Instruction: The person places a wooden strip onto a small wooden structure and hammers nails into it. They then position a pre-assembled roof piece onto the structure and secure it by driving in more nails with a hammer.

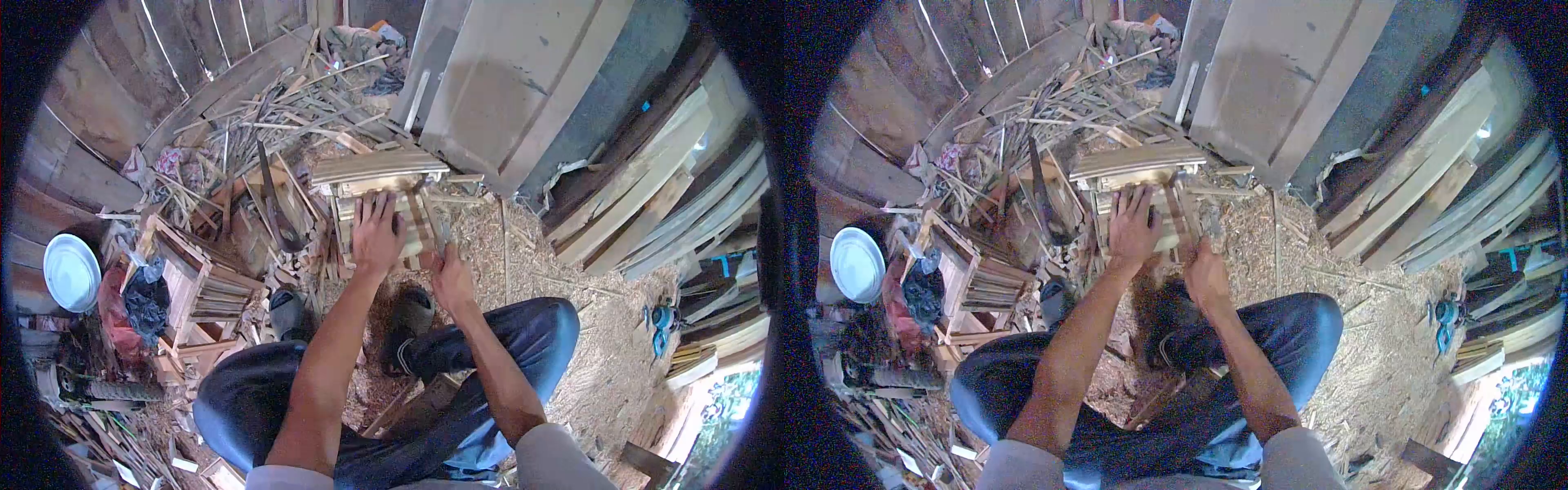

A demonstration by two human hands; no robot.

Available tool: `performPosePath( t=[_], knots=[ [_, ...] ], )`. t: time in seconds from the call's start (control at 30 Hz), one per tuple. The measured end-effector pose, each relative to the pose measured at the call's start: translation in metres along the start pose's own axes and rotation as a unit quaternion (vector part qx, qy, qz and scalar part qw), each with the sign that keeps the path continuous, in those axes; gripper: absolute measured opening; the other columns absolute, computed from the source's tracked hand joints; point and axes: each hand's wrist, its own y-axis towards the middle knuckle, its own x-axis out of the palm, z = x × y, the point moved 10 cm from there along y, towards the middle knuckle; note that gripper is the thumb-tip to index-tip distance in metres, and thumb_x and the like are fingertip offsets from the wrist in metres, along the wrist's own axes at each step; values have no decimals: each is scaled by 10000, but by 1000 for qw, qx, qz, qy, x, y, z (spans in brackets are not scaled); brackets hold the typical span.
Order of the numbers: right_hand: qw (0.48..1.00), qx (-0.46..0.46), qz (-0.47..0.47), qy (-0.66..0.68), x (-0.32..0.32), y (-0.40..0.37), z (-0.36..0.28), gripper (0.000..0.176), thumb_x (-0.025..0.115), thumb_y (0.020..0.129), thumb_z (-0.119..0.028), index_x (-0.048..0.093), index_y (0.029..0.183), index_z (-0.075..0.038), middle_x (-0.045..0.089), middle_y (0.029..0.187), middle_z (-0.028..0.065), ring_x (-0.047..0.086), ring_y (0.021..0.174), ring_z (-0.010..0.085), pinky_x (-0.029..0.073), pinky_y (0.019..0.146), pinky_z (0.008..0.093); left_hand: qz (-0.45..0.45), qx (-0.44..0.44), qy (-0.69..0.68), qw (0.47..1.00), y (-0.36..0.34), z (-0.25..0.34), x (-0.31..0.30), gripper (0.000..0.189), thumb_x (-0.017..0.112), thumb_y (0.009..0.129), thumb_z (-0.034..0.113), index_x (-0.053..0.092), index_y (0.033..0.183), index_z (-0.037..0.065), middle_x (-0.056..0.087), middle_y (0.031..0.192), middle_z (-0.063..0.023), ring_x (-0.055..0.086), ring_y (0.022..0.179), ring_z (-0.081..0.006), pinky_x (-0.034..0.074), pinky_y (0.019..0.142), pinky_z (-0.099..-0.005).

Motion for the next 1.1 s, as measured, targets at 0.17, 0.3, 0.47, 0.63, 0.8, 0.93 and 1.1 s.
performPosePath(
  t=[0.17,0.3,0.47,0.63,0.8,0.93,1.1],
  knots=[
    [987,3,85,140,-30,-3,-12,340,461,979,-338,474,1059,-8,603,765,342,601,735,523,458,575,584,-12,-8,-1,1000,0,-2,-1,489,555,873,238,519,1317,36,514,1362,-131,390,1322,-335,242,1146,-469],
    [998,35,-53,30,21,4,13,252,509,959,-211,467,1070,11,585,774,366,599,749,520,465,577,572,-23,-6,2,1000,-3,-3,6,483,550,875,239,524,1311,33,522,1350,-135,397,1313,-334,245,1145,-468],
    [996,-3,16,92,-14,0,-12,280,494,944,-161,461,1133,44,599,771,353,607,719,520,473,579,581,11,-1,-2,1000,0,0,-1,457,557,871,217,543,1285,22,544,1317,-142,417,1285,-344,275,1120,-478],
    [990,-109,90,-6,4,-1,-10,217,506,953,-184,458,991,24,594,690,304,591,669,516,438,602,585,8,1,-6,1000,1,0,-1,450,550,874,219,546,1275,13,543,1316,-143,402,1294,-345,275,1117,-479],
    [997,46,-34,42,-11,-3,-13,202,520,915,-133,474,1010,39,603,788,339,590,731,527,461,622,582,0,-2,1,1000,0,0,-1,442,545,873,222,552,1260,9,524,1339,-145,397,1306,-340,254,1131,-480],
    [992,-42,66,103,-8,-5,-7,279,506,929,-174,455,1104,37,598,688,312,593,662,520,465,578,588,-26,-10,-15,1000,-4,-2,0,452,556,866,216,544,1270,13,511,1354,-146,383,1322,-337,237,1142,-482],
    [1000,-24,8,5,-6,3,-7,244,520,913,-142,465,1071,36,584,665,310,578,635,523,449,553,595,-5,-4,-5,1000,-3,-4,6,451,561,865,223,552,1270,23,516,1353,-133,381,1327,-327,230,1149,-475]
  ],
)
